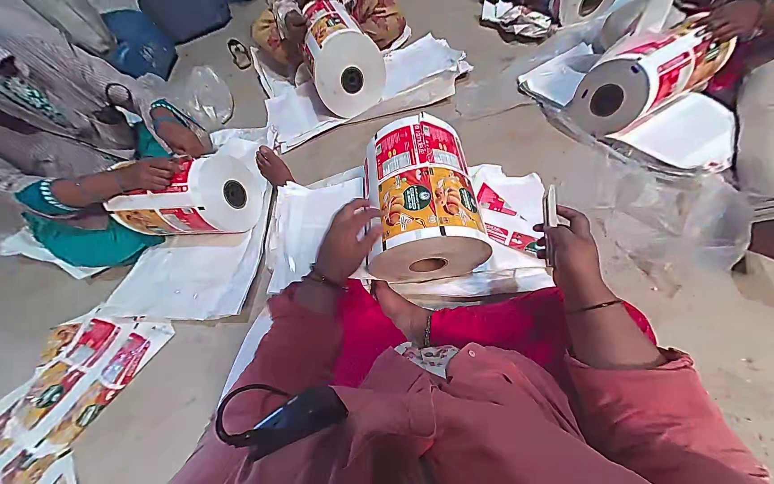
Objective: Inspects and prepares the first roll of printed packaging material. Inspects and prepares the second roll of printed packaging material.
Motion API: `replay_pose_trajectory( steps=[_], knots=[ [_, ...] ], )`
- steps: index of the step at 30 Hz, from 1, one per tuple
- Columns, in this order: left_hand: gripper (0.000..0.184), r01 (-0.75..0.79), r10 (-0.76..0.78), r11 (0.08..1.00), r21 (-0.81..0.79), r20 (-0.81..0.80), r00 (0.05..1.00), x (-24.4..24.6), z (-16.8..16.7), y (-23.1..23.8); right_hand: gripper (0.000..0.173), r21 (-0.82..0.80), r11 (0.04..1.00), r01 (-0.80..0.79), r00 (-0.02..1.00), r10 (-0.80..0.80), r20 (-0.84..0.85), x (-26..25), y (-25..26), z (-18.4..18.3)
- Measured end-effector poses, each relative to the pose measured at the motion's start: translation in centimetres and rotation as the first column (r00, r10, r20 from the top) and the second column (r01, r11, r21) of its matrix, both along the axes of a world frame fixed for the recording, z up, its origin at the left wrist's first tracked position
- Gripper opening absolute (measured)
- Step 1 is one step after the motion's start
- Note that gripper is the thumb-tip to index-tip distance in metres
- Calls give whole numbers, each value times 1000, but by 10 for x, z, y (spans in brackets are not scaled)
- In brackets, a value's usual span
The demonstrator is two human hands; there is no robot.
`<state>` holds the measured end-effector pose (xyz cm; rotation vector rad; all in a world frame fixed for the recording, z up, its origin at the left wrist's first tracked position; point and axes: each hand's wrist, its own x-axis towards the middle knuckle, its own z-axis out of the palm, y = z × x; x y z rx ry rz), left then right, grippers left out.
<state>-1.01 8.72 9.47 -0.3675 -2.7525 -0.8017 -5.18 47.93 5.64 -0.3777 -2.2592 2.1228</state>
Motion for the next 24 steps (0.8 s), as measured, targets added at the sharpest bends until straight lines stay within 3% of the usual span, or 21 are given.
replay_pose_trajectory(
  steps=[3, 5, 7, 9, 11, 12, 13, 16, 19, 21, 23, 24],
  knots=[
    [44, 147, -144, 981, -123, 33, 989, -21, -7, 44, 51, 50, 998, 34, 999, -34, -3, -2, 11, -1],
    [46, 127, -127, 983, -130, 7, 992, -36, -11, 61, 44, 194, 979, 59, 998, -59, -5, -20, 33, 0],
    [47, 105, -101, 985, -138, 36, 994, -48, -10, 70, 39, 372, 928, -21, 999, 1, 54, -46, 50, 1],
    [44, 118, -109, 978, -171, 64, 992, -52, -8, 81, 36, 534, 805, -257, 965, 183, 189, -71, 53, 2],
    [42, 95, -84, 969, -230, 58, 995, -57, -6, 90, 31, 533, 599, -598, 802, 456, 386, -97, 41, -3],
    [45, 64, -50, 966, -251, 63, 997, -59, -4, 93, 28, 510, 468, -722, 688, 564, 456, -110, 31, -10],
    [50, 30, -12, 967, -253, 73, 997, -57, -2, 95, 28, 473, 418, -776, 624, 614, 483, -119, 22, -24],
    [69, -53, 71, 985, -162, 102, 992, -50, -3, 96, 29, 246, 604, -758, 636, 605, 479, -132, 21, -84],
    [62, -44, 55, 991, -123, 95, 994, -51, -5, 90, 47, 320, 750, -579, 792, 423, 440, -129, 43, -77],
    [53, -19, 29, 994, -111, 88, 996, -52, -5, 86, 44, 380, 866, -326, 922, 202, 331, -146, 65, -95],
    [50, -14, 22, 993, -115, 71, 997, -53, -8, 85, 39, 475, 873, -105, 977, 2, 212, -157, 84, -106],
    [49, -15, 23, 992, -122, 67, 998, -54, -8, 86, 41, 519, 852, -68, 978, -46, 203, -152, 86, -96]
  ],
)
